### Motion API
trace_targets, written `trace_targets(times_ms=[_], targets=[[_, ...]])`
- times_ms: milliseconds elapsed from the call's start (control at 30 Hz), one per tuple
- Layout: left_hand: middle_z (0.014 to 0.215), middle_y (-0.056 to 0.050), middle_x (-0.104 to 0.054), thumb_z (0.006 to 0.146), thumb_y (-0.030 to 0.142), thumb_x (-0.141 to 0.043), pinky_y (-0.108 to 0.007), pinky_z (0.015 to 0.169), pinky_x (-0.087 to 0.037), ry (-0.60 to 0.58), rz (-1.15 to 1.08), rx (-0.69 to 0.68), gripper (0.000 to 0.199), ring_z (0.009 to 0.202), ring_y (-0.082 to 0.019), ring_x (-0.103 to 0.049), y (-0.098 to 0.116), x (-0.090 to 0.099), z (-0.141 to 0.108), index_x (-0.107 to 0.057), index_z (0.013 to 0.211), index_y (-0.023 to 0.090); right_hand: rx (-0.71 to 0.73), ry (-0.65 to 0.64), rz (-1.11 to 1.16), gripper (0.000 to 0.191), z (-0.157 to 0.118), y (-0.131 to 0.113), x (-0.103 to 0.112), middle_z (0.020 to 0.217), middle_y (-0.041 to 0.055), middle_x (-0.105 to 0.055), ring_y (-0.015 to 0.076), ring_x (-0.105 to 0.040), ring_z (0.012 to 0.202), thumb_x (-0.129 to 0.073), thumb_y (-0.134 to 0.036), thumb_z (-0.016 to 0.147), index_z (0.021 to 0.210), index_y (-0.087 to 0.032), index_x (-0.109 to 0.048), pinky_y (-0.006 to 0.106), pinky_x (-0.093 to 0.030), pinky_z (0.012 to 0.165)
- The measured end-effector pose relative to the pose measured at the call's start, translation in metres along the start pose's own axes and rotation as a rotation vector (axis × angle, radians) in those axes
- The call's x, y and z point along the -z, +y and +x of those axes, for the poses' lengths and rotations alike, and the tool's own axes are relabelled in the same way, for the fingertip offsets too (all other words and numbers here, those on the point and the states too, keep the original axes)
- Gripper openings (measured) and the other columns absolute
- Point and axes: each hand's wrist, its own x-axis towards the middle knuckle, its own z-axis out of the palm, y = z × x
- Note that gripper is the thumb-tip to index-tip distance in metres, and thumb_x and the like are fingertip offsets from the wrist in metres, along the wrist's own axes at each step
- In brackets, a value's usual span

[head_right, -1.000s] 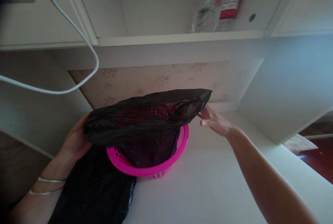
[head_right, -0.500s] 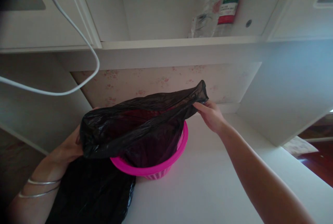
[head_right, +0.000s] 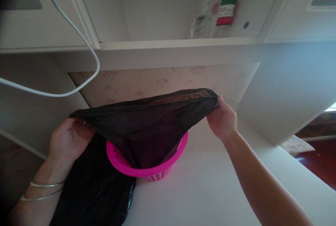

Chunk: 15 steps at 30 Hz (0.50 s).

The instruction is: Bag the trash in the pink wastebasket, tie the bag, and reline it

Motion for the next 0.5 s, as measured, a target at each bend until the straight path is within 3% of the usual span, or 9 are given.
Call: trace_targets(times_ms=[133, 267, 367, 500], targets=[[0.095, 0.001, -0.079, 0.075, 0.025, -0.078, -0.027, 0.077, -0.060, -0.120, -0.013, 0.072, 0.009, 0.088, -0.018, -0.069, -0.005, 0.007, -0.008, -0.076, 0.083, 0.029, -0.058, -0.247, -0.071, 0.062, -0.010, 0.013, 0.008, 0.140, 0.0007, -0.069, 0.0323, -0.058, 0.137, -0.060, -0.084, 0.079, 0.119, -0.038, -0.071, 0.052, -0.053, 0.107], [0.117, -0.008, -0.078, 0.065, 0.037, -0.092, -0.035, 0.096, -0.058, -0.258, 0.257, 0.068, 0.042, 0.113, -0.029, -0.069, -0.018, 0.014, -0.014, -0.078, 0.103, 0.024, -0.112, -0.510, -0.217, 0.076, -0.012, 0.033, 0.012, 0.143, 0.0057, -0.067, 0.0348, -0.057, 0.137, -0.085, -0.070, 0.065, 0.129, -0.032, -0.069, 0.052, -0.044, 0.117], [0.124, -0.010, -0.077, 0.064, 0.033, -0.096, -0.040, 0.111, -0.050, -0.306, 0.422, 0.046, 0.056, 0.124, -0.032, -0.066, -0.025, 0.015, -0.015, -0.075, 0.114, 0.021, -0.131, -0.536, -0.221, 0.067, -0.006, 0.041, 0.010, 0.136, 0.0069, -0.071, 0.0345, -0.062, 0.131, -0.090, -0.059, 0.067, 0.124, -0.029, -0.072, 0.053, -0.044, 0.118], [0.125, -0.009, -0.077, 0.066, 0.030, -0.096, -0.039, 0.112, -0.049, -0.300, 0.466, 0.003, 0.057, 0.125, -0.031, -0.066, -0.026, 0.007, -0.016, -0.074, 0.118, 0.020, -0.143, -0.523, -0.213, 0.059, 0.001, 0.036, -0.006, 0.131, 0.0071, -0.075, 0.0332, -0.068, 0.123, -0.093, -0.050, 0.067, 0.119, -0.027, -0.075, 0.053, -0.050, 0.114]])
